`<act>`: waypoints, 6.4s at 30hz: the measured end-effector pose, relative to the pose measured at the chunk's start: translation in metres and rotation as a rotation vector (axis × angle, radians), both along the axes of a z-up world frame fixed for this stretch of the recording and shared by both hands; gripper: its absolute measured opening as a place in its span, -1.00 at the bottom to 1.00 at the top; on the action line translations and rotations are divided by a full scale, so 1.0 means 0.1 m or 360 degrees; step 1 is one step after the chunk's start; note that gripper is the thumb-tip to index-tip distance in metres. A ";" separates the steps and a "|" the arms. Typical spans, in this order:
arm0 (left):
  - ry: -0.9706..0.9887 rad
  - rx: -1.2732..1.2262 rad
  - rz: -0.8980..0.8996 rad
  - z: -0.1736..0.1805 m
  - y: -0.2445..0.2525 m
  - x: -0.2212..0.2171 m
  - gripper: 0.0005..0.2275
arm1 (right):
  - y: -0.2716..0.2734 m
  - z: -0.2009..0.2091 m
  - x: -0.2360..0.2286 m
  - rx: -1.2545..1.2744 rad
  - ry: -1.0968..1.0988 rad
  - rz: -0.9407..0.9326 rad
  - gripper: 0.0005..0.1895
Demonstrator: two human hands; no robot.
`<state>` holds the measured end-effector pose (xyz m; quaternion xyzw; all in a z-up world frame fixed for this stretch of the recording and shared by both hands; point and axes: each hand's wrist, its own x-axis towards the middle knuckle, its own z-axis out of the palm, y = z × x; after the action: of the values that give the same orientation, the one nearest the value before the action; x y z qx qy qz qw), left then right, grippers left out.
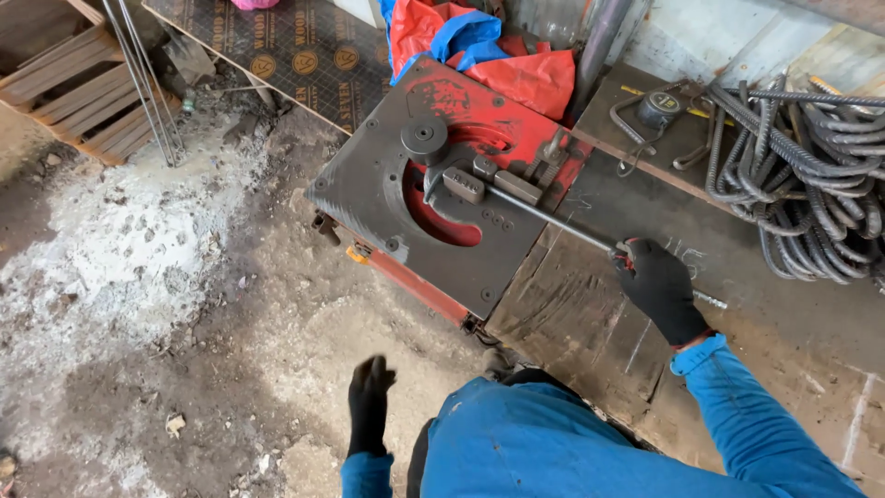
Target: Marking rebar rods with chalk and using a bending machine to create hooks.
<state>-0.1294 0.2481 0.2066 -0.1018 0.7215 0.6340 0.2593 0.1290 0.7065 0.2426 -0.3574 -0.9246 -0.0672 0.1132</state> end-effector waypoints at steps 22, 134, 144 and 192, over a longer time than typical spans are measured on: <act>-0.0923 0.1208 -0.1154 1.62 2.70 -0.59 -0.75 | -2.16 0.84 -1.42 -0.1268 0.1743 -0.0367 -0.62; 0.0058 0.0663 -0.4142 1.82 2.42 -4.46 -0.58 | -4.37 1.60 -3.78 -0.0303 0.2549 -0.0793 -0.35; 0.0865 0.0060 -0.3969 1.33 2.93 -3.58 -0.70 | -3.73 1.33 -2.76 -0.0870 0.2148 -0.1521 -0.81; 0.2751 0.0514 -0.1724 0.49 2.19 -1.01 -0.77 | -2.05 0.10 0.25 0.0386 0.0497 -0.1327 -0.32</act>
<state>-0.2299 0.4676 0.2558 0.7632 0.5168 0.3782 -0.0864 0.1537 0.5010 0.2525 -0.6889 -0.6592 -0.1601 0.2555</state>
